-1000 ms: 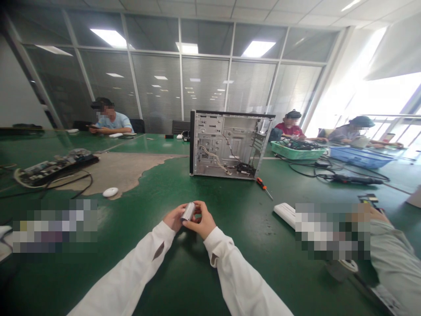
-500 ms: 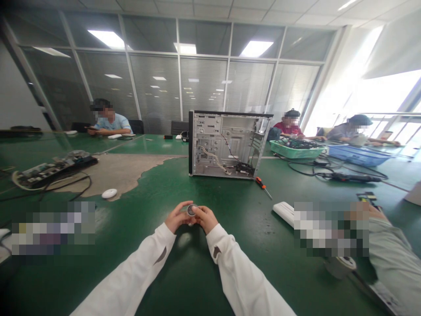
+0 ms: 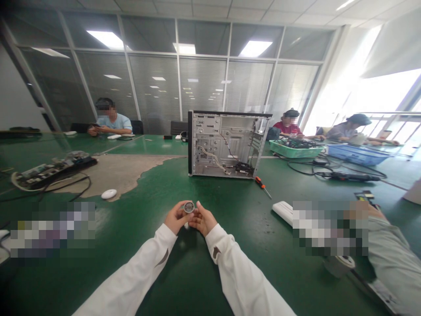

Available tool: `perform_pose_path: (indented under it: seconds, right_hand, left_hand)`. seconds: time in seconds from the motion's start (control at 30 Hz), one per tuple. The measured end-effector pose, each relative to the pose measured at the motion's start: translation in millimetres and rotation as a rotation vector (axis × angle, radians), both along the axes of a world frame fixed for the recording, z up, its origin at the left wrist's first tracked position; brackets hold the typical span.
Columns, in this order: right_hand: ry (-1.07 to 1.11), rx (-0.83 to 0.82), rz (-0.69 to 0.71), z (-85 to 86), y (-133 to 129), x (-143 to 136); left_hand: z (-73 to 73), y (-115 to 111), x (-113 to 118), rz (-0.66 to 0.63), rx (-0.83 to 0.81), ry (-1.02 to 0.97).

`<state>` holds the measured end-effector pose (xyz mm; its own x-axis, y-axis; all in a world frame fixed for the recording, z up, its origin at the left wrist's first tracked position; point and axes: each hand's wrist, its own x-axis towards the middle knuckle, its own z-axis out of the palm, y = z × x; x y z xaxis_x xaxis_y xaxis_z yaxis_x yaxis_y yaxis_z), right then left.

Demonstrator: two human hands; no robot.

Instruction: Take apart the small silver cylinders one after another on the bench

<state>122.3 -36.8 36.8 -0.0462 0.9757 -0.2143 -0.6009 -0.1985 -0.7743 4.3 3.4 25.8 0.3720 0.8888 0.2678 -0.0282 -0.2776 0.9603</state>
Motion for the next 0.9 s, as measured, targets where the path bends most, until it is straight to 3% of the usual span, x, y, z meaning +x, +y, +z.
perform_pose_path:
  seconds: [0.2,0.4,0.53,0.73,0.9]
  right_hand:
    - [0.071,-0.139,0.018,5.3,-3,-1]
    - [0.178,-0.190,0.038,3.2,-5,-4]
    - [0.200,-0.217,-0.052,3.1,-6,-6]
    - [0.065,-0.083,-0.248,-4.3,-2,-9]
    - [-0.264,0.144,-0.376,-17.1,5,-9]
  left_hand:
    - [0.6,7,-4,0.162,0.028,-0.012]
    - [-5.2,9,-4,0.242,-0.013,0.041]
    - [-6.0,7,-2,0.265,0.031,0.109]
    - [-6.1,8,-3,0.281,0.086,0.225]
    - [-4.6,6,-4,0.236,0.101,0.275]
